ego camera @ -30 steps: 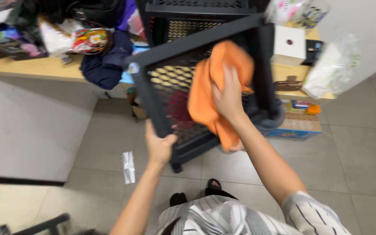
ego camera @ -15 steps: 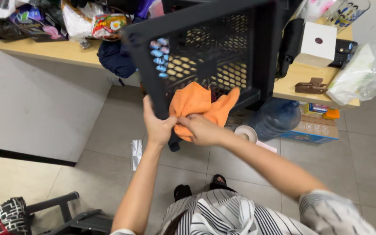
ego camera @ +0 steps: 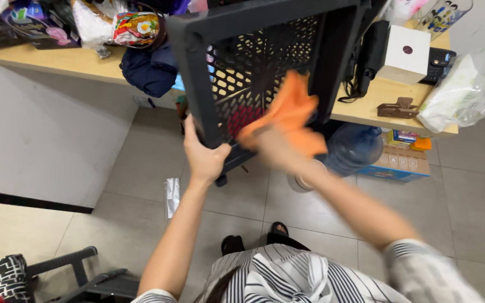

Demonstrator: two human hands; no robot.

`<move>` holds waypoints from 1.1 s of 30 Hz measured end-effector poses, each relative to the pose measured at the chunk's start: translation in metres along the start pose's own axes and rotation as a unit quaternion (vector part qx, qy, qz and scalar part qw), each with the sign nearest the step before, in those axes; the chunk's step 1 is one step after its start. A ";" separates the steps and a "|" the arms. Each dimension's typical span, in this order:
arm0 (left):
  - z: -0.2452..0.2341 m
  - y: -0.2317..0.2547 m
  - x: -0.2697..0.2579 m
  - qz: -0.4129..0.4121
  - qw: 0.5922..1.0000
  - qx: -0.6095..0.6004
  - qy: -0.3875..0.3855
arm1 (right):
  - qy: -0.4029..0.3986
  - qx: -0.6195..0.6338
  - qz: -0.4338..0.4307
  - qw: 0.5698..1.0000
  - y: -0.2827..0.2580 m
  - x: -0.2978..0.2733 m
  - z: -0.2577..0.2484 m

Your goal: The person assembles a black plastic storage rack by snapping together side panels and shelves, then wipes the surfaces with an orange cloth. After assembly, the person places several packaged items into the top shelf of the rack.

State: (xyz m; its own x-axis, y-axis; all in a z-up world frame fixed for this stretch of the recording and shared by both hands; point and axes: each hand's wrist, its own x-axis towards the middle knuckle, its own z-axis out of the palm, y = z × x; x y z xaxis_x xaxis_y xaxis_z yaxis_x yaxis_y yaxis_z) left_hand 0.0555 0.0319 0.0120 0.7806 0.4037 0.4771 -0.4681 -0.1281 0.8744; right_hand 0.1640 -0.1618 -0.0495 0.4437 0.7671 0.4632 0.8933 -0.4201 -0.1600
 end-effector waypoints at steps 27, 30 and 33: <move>-0.017 0.088 -0.023 0.069 0.987 0.147 -0.005 | 0.262 -0.067 0.120 0.955 0.156 0.038 -0.092; -0.013 0.090 -0.028 0.093 0.980 0.175 -0.004 | 0.259 -0.074 0.177 0.946 0.171 0.043 -0.096; -0.014 0.089 -0.029 0.080 0.983 0.164 0.003 | 0.274 -0.143 0.096 0.946 0.155 0.033 -0.056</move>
State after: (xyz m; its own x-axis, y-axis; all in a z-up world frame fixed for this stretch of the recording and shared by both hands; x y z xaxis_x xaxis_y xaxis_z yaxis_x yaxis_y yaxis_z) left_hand -0.0145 0.0220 0.0750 0.7045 0.3603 0.6115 -0.4248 -0.4761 0.7700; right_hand 0.3130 -0.2289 -0.0099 0.4222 0.3284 0.8449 0.7084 -0.7011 -0.0815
